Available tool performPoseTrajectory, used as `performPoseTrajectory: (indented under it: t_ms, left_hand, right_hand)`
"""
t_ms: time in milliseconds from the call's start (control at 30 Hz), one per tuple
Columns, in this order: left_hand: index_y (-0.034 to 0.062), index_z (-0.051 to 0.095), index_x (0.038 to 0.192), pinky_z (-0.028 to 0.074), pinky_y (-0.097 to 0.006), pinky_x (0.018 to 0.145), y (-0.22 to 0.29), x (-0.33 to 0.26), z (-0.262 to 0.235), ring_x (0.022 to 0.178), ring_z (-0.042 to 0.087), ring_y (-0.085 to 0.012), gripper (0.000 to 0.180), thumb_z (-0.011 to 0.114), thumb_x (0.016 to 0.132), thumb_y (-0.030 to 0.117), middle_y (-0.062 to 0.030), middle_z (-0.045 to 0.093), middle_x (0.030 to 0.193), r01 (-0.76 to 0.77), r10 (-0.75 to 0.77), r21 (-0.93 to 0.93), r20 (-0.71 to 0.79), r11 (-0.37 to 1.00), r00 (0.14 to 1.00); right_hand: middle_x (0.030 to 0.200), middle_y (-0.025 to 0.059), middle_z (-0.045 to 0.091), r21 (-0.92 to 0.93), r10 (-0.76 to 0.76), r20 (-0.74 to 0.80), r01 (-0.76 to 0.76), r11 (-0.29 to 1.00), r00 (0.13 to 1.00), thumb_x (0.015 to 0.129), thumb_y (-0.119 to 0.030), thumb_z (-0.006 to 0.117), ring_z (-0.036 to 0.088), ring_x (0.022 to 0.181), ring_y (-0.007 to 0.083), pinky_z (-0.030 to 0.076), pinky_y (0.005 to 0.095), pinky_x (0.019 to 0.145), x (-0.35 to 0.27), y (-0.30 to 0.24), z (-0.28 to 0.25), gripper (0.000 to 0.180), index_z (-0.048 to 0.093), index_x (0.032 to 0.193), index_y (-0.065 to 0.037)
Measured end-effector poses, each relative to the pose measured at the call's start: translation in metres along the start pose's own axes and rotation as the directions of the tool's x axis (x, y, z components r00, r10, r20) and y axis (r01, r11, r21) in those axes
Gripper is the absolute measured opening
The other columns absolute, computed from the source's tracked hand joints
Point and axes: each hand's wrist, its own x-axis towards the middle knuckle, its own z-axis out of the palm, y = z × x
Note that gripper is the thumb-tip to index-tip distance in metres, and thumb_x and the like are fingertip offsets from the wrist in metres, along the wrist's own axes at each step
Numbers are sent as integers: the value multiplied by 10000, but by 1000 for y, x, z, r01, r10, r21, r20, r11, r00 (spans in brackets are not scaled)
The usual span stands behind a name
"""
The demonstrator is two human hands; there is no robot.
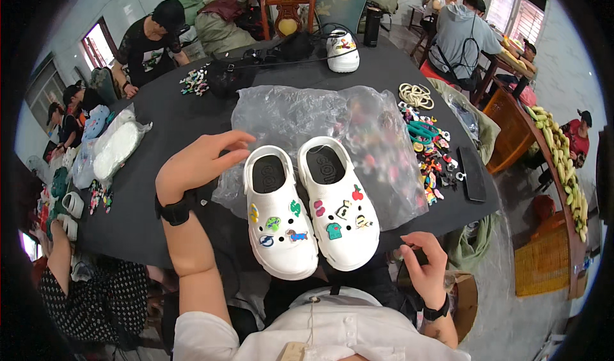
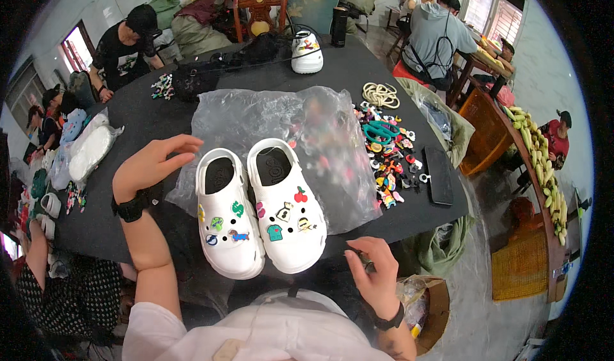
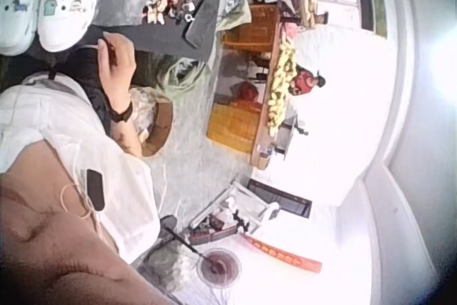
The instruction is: Attaching decorative charms to the holes of plastic clogs.
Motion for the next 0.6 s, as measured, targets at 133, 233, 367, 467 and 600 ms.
performPoseTrajectory:
  t_ms: [133,233,367,467,600]
  left_hand:
    - [33,566,1204,483,-336,841,-21,-32,12,988,646,-278,323,577,916,179,-161,667,1060,93,-87,75,-82,993,993]
    - [16,593,1156,480,-332,854,-28,-78,41,985,647,-273,286,592,898,141,-155,669,1056,102,-106,-31,-285,994,953]
    - [-32,645,1021,483,-312,865,-31,-155,106,948,644,-205,169,564,903,57,-127,683,1021,85,-261,-331,-537,940,802]
    - [-51,639,1000,482,-276,850,-30,-207,158,913,632,-163,163,524,945,50,-104,679,964,81,-470,-551,-616,831,632]
    - [-48,635,1001,479,-254,831,-31,-248,186,893,630,-134,159,519,956,50,-85,674,950,190,-658,-680,-539,708,526]
  right_hand:
    - [875,109,628,-46,-111,245,125,991,963,782,-104,748,619,779,239,504,328,643,33,-21,-2,261,647,1007,-18]
    - [831,100,636,-14,-251,339,272,962,907,800,-176,742,632,759,251,503,345,623,64,-35,12,326,596,1046,-21]
    - [788,90,647,-120,-150,514,244,962,844,810,-226,728,641,745,266,497,364,611,95,-37,37,365,536,1050,-30]
    - [734,81,630,-93,-297,534,405,910,791,807,-186,714,640,718,265,495,373,603,105,-31,46,321,519,1018,-42]
    - [765,101,619,5,-231,593,284,959,772,782,-112,718,625,714,270,504,370,636,109,-24,47,277,551,994,-49]
